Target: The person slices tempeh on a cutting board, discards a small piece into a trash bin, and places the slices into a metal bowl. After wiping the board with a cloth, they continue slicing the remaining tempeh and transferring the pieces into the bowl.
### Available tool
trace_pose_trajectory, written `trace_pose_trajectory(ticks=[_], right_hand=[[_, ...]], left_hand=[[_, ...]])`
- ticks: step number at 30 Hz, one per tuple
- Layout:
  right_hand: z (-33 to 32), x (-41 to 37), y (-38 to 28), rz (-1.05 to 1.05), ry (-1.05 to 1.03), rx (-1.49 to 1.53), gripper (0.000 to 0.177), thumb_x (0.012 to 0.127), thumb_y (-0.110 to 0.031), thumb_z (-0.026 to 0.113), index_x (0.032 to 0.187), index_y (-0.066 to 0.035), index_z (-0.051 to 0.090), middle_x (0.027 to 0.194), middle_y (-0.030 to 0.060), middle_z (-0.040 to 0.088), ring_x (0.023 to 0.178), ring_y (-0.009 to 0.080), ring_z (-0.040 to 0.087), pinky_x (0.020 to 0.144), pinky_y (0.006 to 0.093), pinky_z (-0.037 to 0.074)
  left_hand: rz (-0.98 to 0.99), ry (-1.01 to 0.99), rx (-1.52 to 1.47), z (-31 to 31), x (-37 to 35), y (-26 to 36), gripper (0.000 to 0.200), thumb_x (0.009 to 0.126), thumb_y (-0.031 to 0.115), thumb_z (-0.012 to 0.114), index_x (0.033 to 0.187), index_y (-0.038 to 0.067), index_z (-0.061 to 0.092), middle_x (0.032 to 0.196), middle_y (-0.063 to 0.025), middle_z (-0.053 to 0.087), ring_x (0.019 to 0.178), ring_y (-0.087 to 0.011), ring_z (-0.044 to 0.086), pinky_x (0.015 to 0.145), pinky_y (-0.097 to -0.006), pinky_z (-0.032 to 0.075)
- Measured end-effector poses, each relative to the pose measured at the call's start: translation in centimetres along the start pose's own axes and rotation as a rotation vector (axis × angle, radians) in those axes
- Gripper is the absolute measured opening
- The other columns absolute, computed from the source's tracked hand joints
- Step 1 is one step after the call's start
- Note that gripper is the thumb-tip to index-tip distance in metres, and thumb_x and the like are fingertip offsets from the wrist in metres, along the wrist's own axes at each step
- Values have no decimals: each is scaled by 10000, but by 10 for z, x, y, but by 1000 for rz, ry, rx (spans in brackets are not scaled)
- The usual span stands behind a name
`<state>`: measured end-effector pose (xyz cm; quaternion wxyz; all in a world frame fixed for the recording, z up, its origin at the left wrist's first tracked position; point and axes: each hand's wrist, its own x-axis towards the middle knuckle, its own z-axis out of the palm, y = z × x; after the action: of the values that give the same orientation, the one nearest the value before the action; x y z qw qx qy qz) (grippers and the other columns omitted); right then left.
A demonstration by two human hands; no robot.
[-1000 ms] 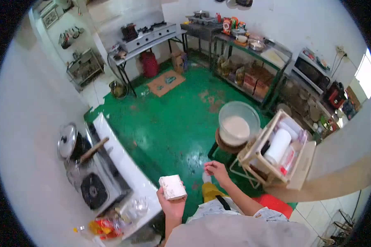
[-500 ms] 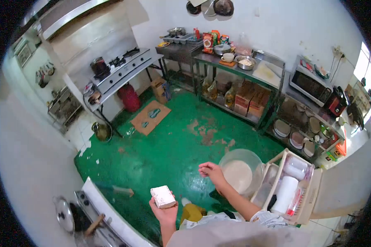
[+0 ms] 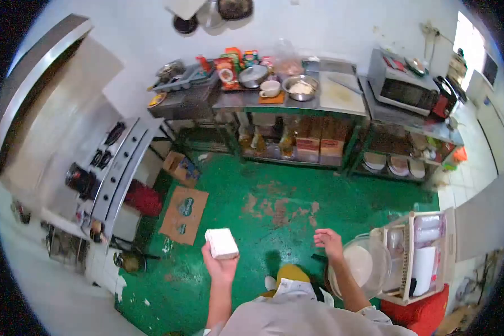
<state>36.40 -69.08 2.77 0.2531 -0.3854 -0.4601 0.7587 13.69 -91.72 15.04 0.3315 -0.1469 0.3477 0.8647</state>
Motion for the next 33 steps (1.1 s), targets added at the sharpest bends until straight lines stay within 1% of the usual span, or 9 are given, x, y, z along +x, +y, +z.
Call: trace_pose_trajectory(ticks=[5, 9, 16, 19, 21, 23, 25, 27, 33], right_hand=[[-31, 39, -3, 0, 392, -4, 178, 846, -104, 524, 992, -19, 582, 829, 76, 629, 712, 132, 598, 624, 258, 502], [-50, 97, -16, 35, 483, 42, 164, 849, -87, 522, 990, -30, 583, 810, 62, 627, 701, 142, 597, 622, 272, 502], [-6, 273, -149, -166, 196, -322, 267, 852, -184, 585, 1068, -27, 571, 864, 65, 619, 772, 126, 579, 677, 260, 488], [28, 338, -205, -306, 118, -463, 485, 780, -286, 686, 1150, -26, 514, 1070, 131, 573, 891, 214, 575, 757, 311, 479], [47, 365, -243, -337, 70, -484, 570, 741, -279, 727, 1192, -35, 479, 1143, 145, 534, 954, 235, 559, 800, 324, 471], [60, 392, -275, -524, 34, -790, 708, 664, -226, 780, 1242, -35, 418, 1186, 157, 481, 1030, 267, 526, 874, 342, 441], [58, 424, -281, -557, 58, -816, 748, 644, -219, 781, 1255, -21, 396, 1141, 158, 497, 1038, 290, 522, 916, 354, 415], [58, 453, -297, -472, 212, -792, 715, 658, -166, 786, 1252, -60, 403, 1101, 108, 542, 998, 231, 543, 864, 351, 444], [26, 539, -309, -385, 425, -648, 701, 687, -173, 773, 1254, -18, 392, 1117, 137, 547, 1007, 198, 546, 873, 327, 437]], left_hand=[[-191, -194, 116, 77, 113, -11, 445, 811, 424, 510, 1165, 155, 510, 1072, -54, 593, 921, -235, 587, 705, -382, 491], [-286, -232, 166, 136, 177, -48, 455, 805, 393, 535, 1183, 145, 490, 1094, -60, 581, 961, -238, 572, 754, -400, 481], [-403, -343, 377, 244, 301, -133, 435, 848, 290, 558, 1236, 137, 433, 1132, -48, 550, 1022, -213, 552, 821, -385, 478], [-341, -366, 526, 307, 333, -155, 735, 831, 250, 603, 1412, 163, 161, 1099, -47, 547, 1002, -177, 546, 816, -354, 467], [-333, -376, 636, 339, 360, -168, 788, 822, 236, 619, 1422, 166, 113, 1070, -52, 551, 965, -170, 551, 787, -335, 467], [-335, -430, 667, 367, 388, -184, 843, 810, 203, 649, 1431, 152, 80, 994, -64, 556, 858, -147, 560, 699, -271, 461], [-336, -557, 622, 391, 420, -201, 844, 816, 198, 645, 1431, 138, 70, 1008, -72, 554, 870, -152, 560, 707, -263, 460], [-342, -572, 677, 419, 457, -221, 849, 808, 199, 658, 1430, 125, 84, 1102, -99, 505, 919, -156, 533, 718, -280, 457], [-505, -640, 793, 487, 535, -273, 812, 785, 234, 692, 1407, 114, 185, 1143, -120, 475, 999, -178, 502, 773, -301, 459]])
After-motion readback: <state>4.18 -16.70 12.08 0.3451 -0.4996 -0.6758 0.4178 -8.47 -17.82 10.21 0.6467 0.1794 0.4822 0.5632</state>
